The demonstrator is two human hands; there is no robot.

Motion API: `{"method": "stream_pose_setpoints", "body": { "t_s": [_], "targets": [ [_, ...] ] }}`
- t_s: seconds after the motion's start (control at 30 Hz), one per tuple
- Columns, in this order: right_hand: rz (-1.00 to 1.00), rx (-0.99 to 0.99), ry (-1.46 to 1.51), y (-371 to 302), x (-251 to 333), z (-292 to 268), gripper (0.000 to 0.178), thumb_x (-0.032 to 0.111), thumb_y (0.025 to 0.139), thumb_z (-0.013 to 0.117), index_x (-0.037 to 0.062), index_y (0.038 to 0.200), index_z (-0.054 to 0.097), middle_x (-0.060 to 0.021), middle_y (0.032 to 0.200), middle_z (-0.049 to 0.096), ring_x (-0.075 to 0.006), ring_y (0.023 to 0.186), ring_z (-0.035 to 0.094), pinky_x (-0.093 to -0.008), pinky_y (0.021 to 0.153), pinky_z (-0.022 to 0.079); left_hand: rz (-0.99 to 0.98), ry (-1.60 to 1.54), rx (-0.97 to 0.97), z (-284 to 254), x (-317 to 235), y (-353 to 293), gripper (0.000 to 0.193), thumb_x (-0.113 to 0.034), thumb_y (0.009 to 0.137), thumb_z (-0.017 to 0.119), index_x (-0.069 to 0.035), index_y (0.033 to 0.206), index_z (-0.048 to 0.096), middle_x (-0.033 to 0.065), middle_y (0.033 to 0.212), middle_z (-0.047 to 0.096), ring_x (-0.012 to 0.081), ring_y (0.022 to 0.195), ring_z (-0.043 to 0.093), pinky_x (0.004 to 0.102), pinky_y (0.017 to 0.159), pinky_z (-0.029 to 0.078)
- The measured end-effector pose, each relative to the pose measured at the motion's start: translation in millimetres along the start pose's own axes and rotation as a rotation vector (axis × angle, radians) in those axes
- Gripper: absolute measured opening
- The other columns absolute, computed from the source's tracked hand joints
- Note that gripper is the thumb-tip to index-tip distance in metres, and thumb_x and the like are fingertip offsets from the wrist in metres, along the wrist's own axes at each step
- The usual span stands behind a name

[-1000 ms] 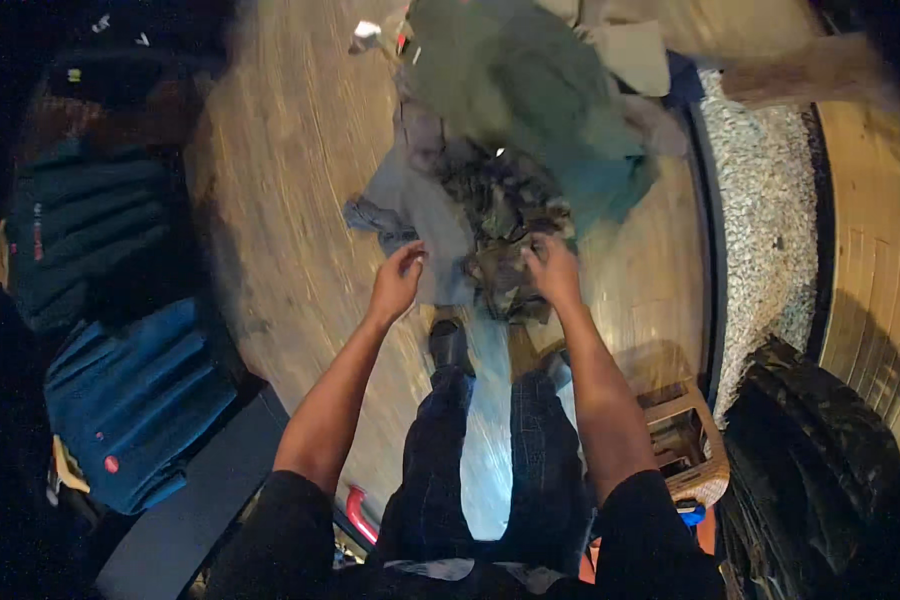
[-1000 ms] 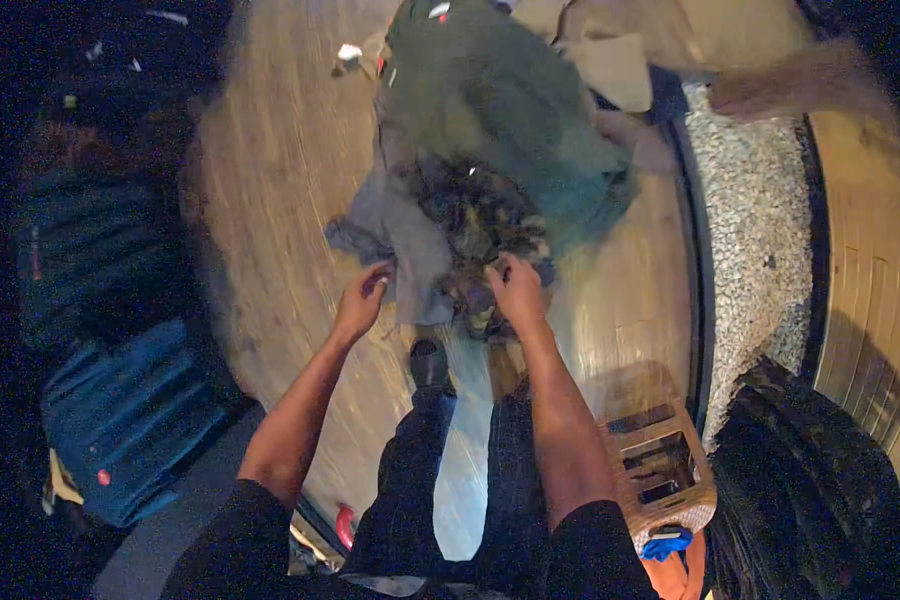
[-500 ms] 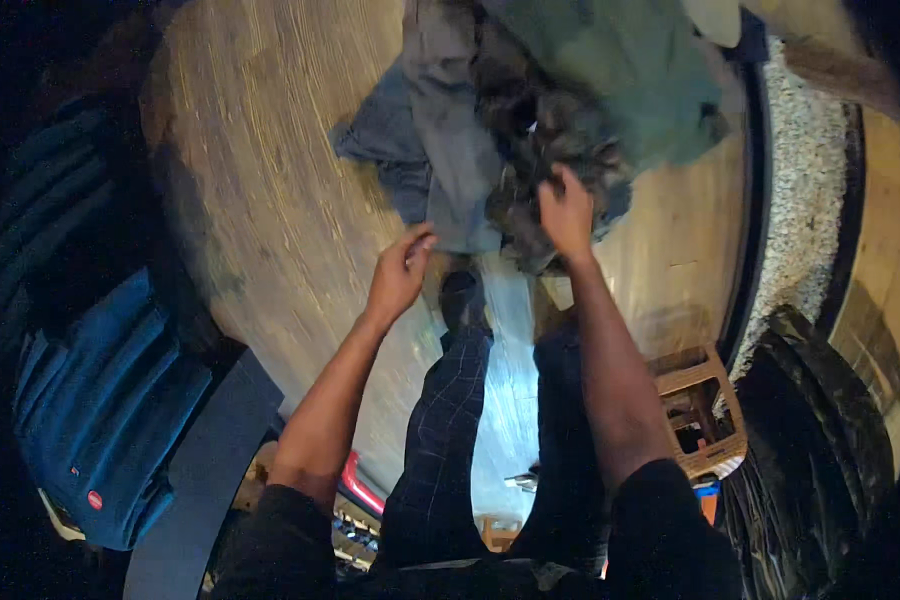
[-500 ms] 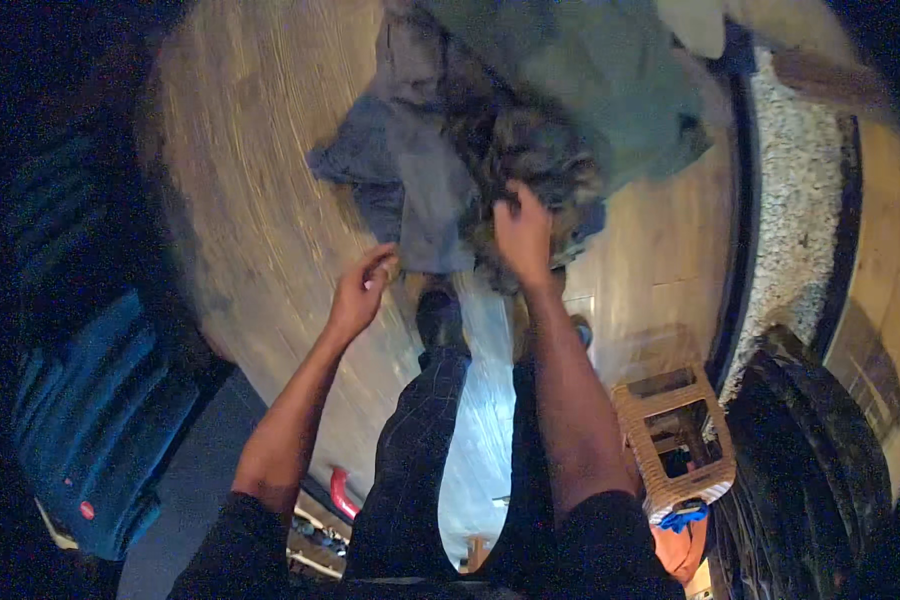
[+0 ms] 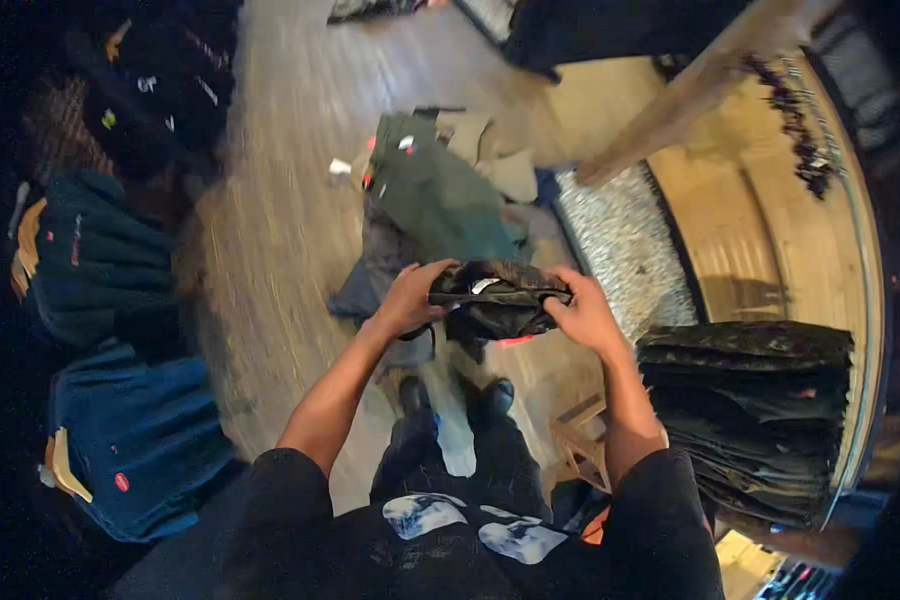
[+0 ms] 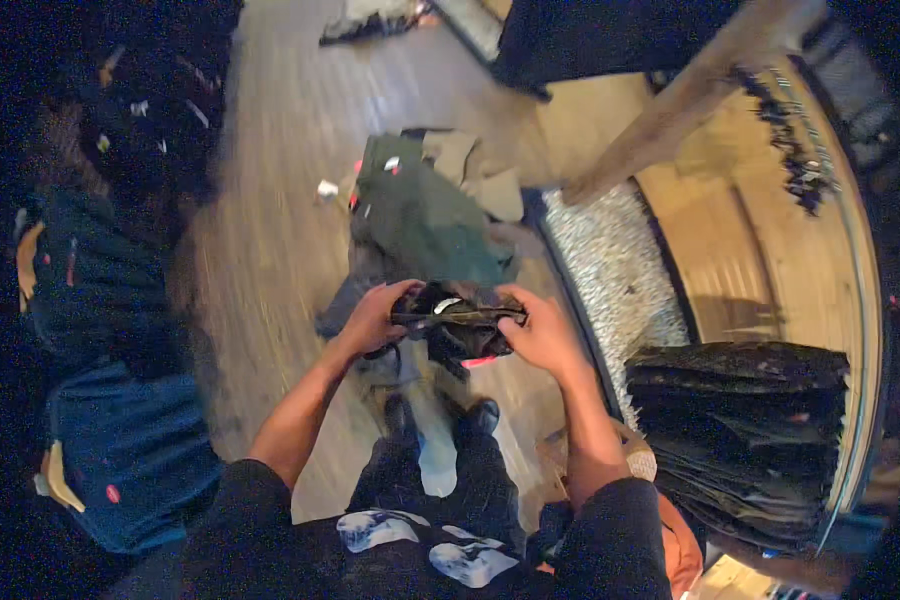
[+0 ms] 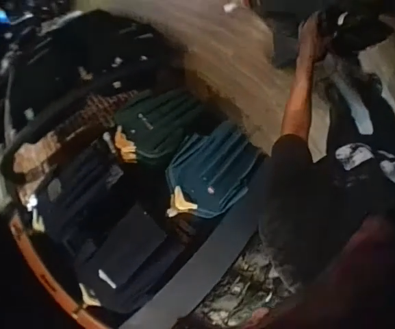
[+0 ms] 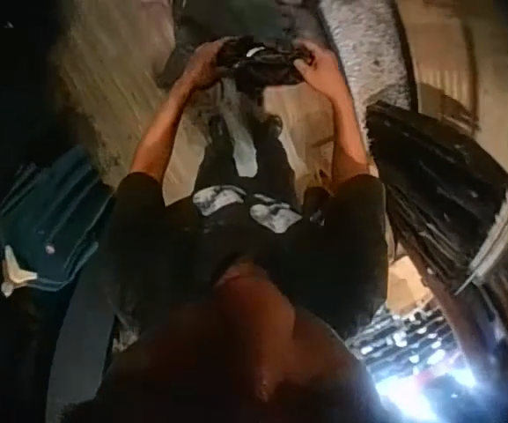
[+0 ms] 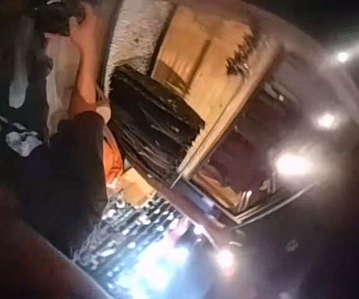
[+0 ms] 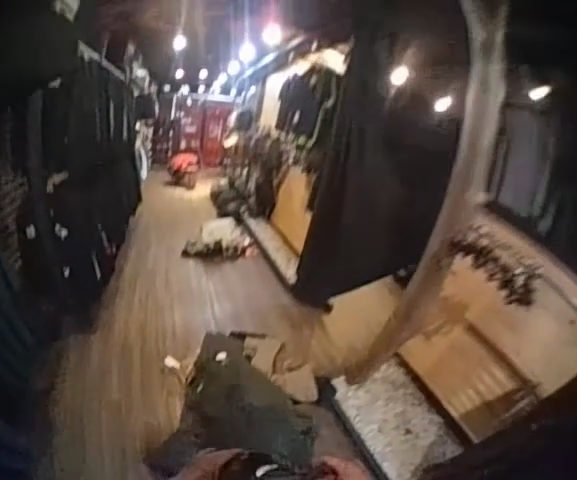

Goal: Brushing camouflage and solid-colored pants to remove debris before hanging them on a retail display rack.

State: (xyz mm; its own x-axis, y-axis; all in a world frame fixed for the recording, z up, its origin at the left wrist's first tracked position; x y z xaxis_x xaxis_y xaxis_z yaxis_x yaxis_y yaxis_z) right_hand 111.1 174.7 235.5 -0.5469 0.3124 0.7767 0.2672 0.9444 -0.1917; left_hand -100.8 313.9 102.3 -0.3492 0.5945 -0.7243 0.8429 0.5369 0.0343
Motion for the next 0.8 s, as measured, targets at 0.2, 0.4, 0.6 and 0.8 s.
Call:
{"method": "stream_pose_setpoints", "body": {
  "t_s": [0.2,0.4,0.6,0.8],
  "targets": [
    [-0.226,-0.292,-0.14,-71.8,80.7,-149.8,0.046,-0.001,0.08,0.053,0.0098,0.125,0.06,-0.013,0.104,0.066,-0.0234,0.094,0.062,-0.0341,0.083,0.048,0.206,0.049,0.017,-111.5,-133.2,37.6,0.047,-0.014,0.08,0.072,-0.01,0.124,0.058,0.0162,0.101,0.069,0.0349,0.098,0.066,0.0416,0.081,0.051],
    [-0.213,-0.443,-0.189,-146.5,89.6,-228.4,0.023,0.006,0.089,0.056,0.006,0.109,0.067,-0.0054,0.098,0.068,-0.0124,0.084,0.056,-0.0273,0.075,0.045,0.417,0.183,0.065,-140.2,-244.6,70.1,0.057,0.001,0.078,0.06,-0.01,0.134,0.052,0.0151,0.112,0.061,0.032,0.107,0.061,0.0379,0.095,0.049],
    [-0.378,-0.469,-0.105,-184.1,113.9,-268.3,0.018,0.01,0.089,0.059,0.0036,0.104,0.068,-0.0042,0.091,0.068,-0.0116,0.081,0.057,-0.0276,0.074,0.046,0.585,0.043,0.159,-29.5,-264.9,89.7,0.079,0.003,0.077,0.066,-0.012,0.148,0.034,0.0198,0.143,0.042,0.0342,0.134,0.044,0.0383,0.108,0.04],
    [-0.297,-0.571,-0.139,-204.7,75.7,-329.9,0.019,0.016,0.086,0.066,0.0015,0.099,0.068,-0.0065,0.089,0.068,-0.0139,0.087,0.061,-0.0306,0.081,0.048,0.526,-0.312,-0.162,60.9,-267.4,106.7,0.061,0.018,0.073,0.051,-0.006,0.127,0.04,0.0135,0.122,0.051,0.0251,0.12,0.052,0.0343,0.101,0.041]
  ]
}}
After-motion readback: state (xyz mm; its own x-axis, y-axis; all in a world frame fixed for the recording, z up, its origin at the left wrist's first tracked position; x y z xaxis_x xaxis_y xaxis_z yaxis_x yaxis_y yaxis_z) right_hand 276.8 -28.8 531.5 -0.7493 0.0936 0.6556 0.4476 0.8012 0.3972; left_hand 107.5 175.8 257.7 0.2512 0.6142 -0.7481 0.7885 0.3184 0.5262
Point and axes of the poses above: each hand's wrist, its own y-axis towards the middle knuckle, its own z-axis out of the palm, x = y × z, the point moved 6 cm from there along y, towards the middle knuckle
